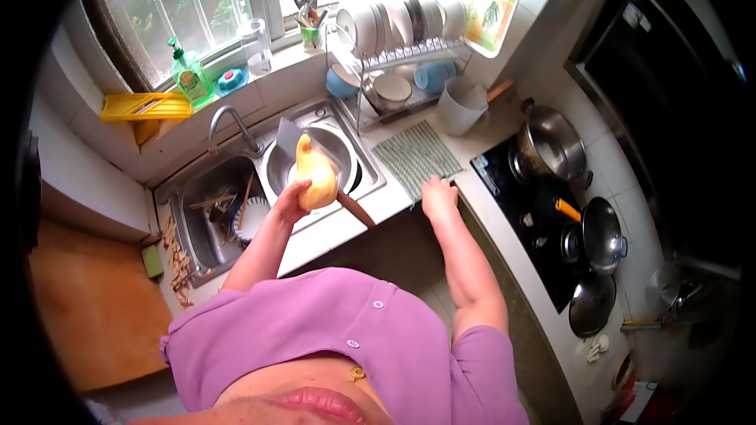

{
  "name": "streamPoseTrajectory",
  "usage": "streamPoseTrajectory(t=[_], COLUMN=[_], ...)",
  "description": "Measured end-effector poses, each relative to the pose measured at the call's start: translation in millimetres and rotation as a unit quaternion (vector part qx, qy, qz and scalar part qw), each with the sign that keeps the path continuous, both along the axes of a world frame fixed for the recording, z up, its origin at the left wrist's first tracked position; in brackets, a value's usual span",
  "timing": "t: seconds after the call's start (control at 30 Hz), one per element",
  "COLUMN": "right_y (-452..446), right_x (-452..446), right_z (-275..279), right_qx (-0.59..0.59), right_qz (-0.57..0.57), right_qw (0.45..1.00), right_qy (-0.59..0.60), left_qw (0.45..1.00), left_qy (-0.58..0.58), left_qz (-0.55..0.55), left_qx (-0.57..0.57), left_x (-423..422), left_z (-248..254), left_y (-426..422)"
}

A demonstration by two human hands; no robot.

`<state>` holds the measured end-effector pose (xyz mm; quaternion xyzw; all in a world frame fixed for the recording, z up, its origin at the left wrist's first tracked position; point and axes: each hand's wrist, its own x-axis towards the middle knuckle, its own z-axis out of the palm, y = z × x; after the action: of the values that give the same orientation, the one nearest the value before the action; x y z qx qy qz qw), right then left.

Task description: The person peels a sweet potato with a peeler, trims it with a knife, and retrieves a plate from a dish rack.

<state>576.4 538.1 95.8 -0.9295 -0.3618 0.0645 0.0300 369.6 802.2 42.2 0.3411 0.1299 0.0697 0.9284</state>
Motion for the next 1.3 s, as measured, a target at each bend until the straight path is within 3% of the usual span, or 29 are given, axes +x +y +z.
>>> streamPoseTrajectory(t=[0.03,0.1,0.17,0.3,0.33,0.5,0.63,0.7,0.93,1.3], right_y=[14.0,70.6,125.5,205.7,220.8,251.0,259.9,262.6,266.1,277.6], right_x=[40.0,89.1,109.2,145.9,157.2,177.3,168.3,167.7,171.0,163.1], right_z=[-29.4,9.1,71.9,125.6,121.5,103.2,104.1,102.5,106.2,113.5], right_qx=[0.165,0.362,0.446,0.466,0.488,0.444,0.491,0.541,0.553,0.621], right_qz=[0.012,0.000,0.032,0.001,-0.009,-0.047,-0.094,-0.109,-0.076,-0.111], right_qw=[0.986,0.920,0.892,0.863,0.845,0.868,0.821,0.771,0.784,0.711], right_qy=[-0.007,0.153,0.066,0.196,0.218,0.220,0.276,0.317,0.272,0.311], left_qw=[1.000,0.999,1.000,0.999,0.999,0.998,0.997,0.997,0.996,0.997], left_qy=[-0.006,-0.027,-0.006,-0.025,-0.029,-0.029,-0.024,-0.026,-0.031,-0.020], left_qz=[0.010,0.019,0.021,0.032,0.032,0.051,0.070,0.072,0.079,0.074], left_qx=[-0.006,-0.011,-0.016,0.000,-0.001,0.003,-0.007,-0.013,-0.024,-0.026], left_x=[4.0,6.0,8.0,10.9,10.8,10.5,11.4,12.4,17.4,24.1], left_z=[-8.6,-0.2,-0.9,1.8,3.5,-0.7,-2.3,-3.9,-6.9,-18.5], left_y=[11.1,23.9,38.3,59.7,63.7,81.0,89.8,92.8,92.7,92.0])
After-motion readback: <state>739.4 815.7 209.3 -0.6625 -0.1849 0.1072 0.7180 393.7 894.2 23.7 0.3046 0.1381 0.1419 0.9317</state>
